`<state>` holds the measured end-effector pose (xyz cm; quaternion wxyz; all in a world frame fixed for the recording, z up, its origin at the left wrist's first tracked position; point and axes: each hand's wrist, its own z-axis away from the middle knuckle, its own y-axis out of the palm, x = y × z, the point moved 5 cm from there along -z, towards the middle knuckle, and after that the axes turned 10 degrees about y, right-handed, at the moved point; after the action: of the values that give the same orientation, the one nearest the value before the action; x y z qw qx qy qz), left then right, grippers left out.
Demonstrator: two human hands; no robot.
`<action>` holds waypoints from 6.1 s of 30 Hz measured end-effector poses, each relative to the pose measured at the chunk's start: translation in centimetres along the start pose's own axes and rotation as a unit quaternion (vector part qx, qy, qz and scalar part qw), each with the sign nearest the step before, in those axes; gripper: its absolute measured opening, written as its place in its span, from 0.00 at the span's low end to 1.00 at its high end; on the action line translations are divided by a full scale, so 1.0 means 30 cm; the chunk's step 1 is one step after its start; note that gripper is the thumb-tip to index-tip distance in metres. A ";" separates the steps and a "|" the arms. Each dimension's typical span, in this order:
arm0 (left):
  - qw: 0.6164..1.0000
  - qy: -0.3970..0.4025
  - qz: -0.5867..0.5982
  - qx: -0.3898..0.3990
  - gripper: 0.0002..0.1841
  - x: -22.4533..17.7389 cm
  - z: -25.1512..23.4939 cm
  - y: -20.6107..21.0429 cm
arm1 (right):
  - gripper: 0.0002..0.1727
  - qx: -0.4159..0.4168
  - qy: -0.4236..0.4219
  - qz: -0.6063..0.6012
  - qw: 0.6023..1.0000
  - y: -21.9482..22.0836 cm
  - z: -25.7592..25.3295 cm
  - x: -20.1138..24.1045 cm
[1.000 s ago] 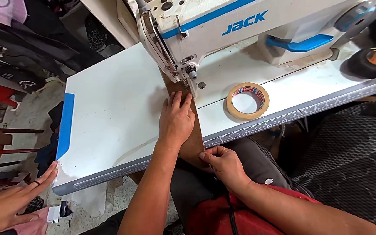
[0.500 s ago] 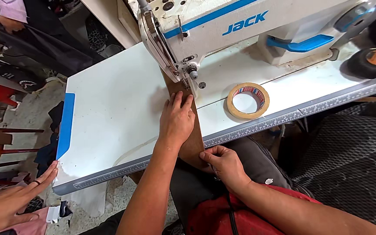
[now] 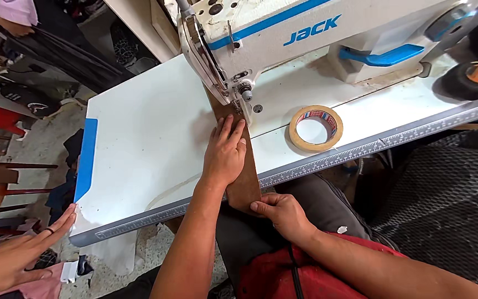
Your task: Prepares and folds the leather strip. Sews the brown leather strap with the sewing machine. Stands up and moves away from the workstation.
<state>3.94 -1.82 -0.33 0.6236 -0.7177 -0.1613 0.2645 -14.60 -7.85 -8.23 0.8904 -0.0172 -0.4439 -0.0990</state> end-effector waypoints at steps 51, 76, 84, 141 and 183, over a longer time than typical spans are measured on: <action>0.999 0.024 -0.043 -0.004 0.27 -0.001 -0.021 -0.020 | 0.12 0.014 0.036 -0.111 0.993 -0.018 0.017 -0.025; 0.998 0.021 -0.060 0.010 0.25 -0.001 -0.031 -0.036 | 0.09 -0.037 0.022 -0.155 0.987 -0.016 0.009 0.014; 0.998 0.020 -0.061 0.012 0.26 -0.001 -0.031 -0.037 | 0.09 -0.046 0.011 -0.143 0.989 -0.014 0.001 0.018; 0.998 0.031 -0.048 0.006 0.26 0.002 -0.025 -0.031 | 0.18 0.035 0.028 -0.151 0.987 -0.024 0.040 -0.081; 0.997 0.033 -0.065 0.030 0.26 0.003 -0.032 -0.042 | 0.09 -0.018 0.001 -0.074 0.997 -0.013 0.008 -0.018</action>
<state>4.69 -2.33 0.97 0.6656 -0.6952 -0.1791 0.2042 -15.17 -8.13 -8.52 0.8806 -0.0004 -0.4413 -0.1726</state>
